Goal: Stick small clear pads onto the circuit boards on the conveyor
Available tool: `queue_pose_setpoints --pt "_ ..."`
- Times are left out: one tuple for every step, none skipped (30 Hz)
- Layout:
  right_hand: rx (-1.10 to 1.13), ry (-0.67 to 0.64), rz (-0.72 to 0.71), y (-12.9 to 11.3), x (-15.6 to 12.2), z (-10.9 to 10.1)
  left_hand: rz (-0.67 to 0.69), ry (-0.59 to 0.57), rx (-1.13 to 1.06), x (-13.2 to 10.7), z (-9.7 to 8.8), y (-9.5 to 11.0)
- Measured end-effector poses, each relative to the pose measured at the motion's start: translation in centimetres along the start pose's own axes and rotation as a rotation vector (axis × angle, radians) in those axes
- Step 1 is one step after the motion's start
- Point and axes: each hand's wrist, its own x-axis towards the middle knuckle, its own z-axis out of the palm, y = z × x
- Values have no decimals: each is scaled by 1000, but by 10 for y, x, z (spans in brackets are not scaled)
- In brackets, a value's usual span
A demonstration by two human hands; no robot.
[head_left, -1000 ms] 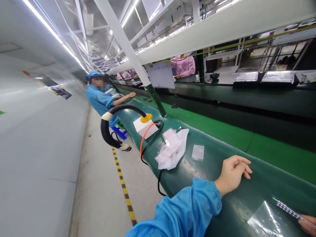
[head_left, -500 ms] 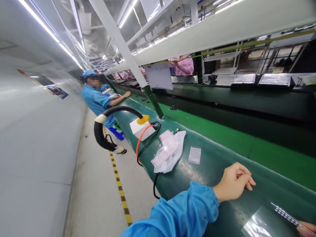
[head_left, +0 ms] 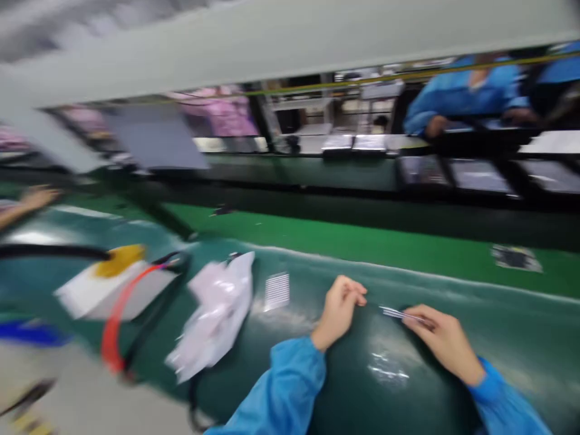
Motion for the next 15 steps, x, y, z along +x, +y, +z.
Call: queue_pose_setpoints --pt "13 13 -1 -8 2 1 3 -19 19 3 -3 1" --pt "26 14 3 -13 5 3 8 -30 38 7 -5 2" --pt "41 29 11 -16 9 4 6 -49 67 12 -8 1" --pt "56 48 23 -17 12 5 -3 -69 99 16 -10 0" --pt "79 74 34 -17 15 6 -11 -74 121 19 -12 0" --pt "92 96 35 -16 17 7 -15 -80 148 22 -15 0" --pt "107 112 41 -16 18 8 -22 -91 185 23 -17 0" --pt "120 123 46 -15 19 9 -33 -101 228 24 -19 2" --pt "131 128 48 -14 20 10 -45 -109 272 25 -21 3" --pt "145 128 46 -14 20 10 -53 -113 309 25 -23 3" --pt "157 130 39 -14 21 11 -60 -121 343 25 -25 3" --pt "166 134 27 -14 21 11 -60 -133 374 26 -27 1" --pt "170 142 13 -14 22 11 -51 -149 406 26 -28 -2" --pt "170 151 -1 -14 23 11 -27 -155 434 27 -29 -6" --pt "164 158 -12 -14 24 10 16 -145 455 27 -29 -12"
